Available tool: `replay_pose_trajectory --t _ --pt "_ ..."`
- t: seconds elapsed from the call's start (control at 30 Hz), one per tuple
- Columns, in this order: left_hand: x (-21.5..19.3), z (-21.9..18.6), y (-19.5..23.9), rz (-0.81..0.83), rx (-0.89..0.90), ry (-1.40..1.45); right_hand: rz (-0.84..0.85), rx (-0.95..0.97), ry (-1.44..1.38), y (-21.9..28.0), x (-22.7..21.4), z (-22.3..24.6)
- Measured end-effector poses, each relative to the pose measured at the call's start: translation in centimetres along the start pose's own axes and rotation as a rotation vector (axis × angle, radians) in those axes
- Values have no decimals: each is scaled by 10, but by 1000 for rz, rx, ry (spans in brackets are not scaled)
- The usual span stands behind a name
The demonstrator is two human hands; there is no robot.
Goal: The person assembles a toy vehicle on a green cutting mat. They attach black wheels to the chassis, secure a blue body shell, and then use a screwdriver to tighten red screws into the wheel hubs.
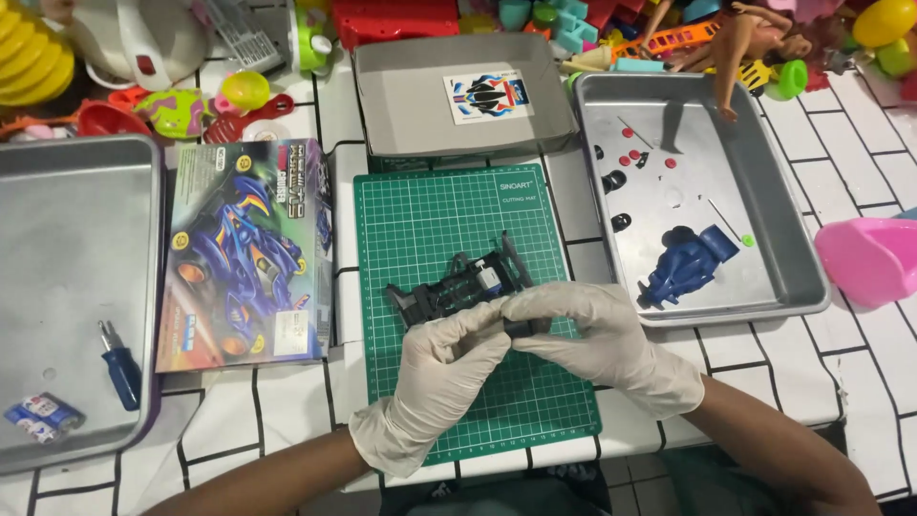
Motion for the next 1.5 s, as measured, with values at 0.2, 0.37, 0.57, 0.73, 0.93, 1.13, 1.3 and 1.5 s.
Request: replay_pose_trajectory --t 0.2,0.37,0.57,0.73,0.93,1.13,1.3,1.5 --pt "-8 12 -5 -103 -85 56 -3 74 169 16 5 -9" --pt "-9 17 -7 -93 -80 -10 -54 144 146 19 3 -12" --pt "-8 18 -4 -83 -166 12 -105 123 38 20 4 -14" --pt "-7 20 -2 -96 -189 45 -119 60 196 23 5 -13" --pt "-8 27 -1 -108 -209 32 -127 33 360 22 5 -11" --pt "-1 0 -2 -53 -10 -179 12 61 156 10 -1 -9" --pt "2 -14 -5 -75 -68 -109 4 36 28 11 0 -8" --pt "5 -17 1 -29 12 -80 -34 49 -17 11 -2 -6"
Point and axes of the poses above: each hand's wrist, its own y-axis away from the middle knuckle, its own x-axis out of the palm, z = x × y, the point moved 5 cm from there along -y, towards the middle knuckle, and after that the axes turned 12 degrees about z, right-handed, at the moved point
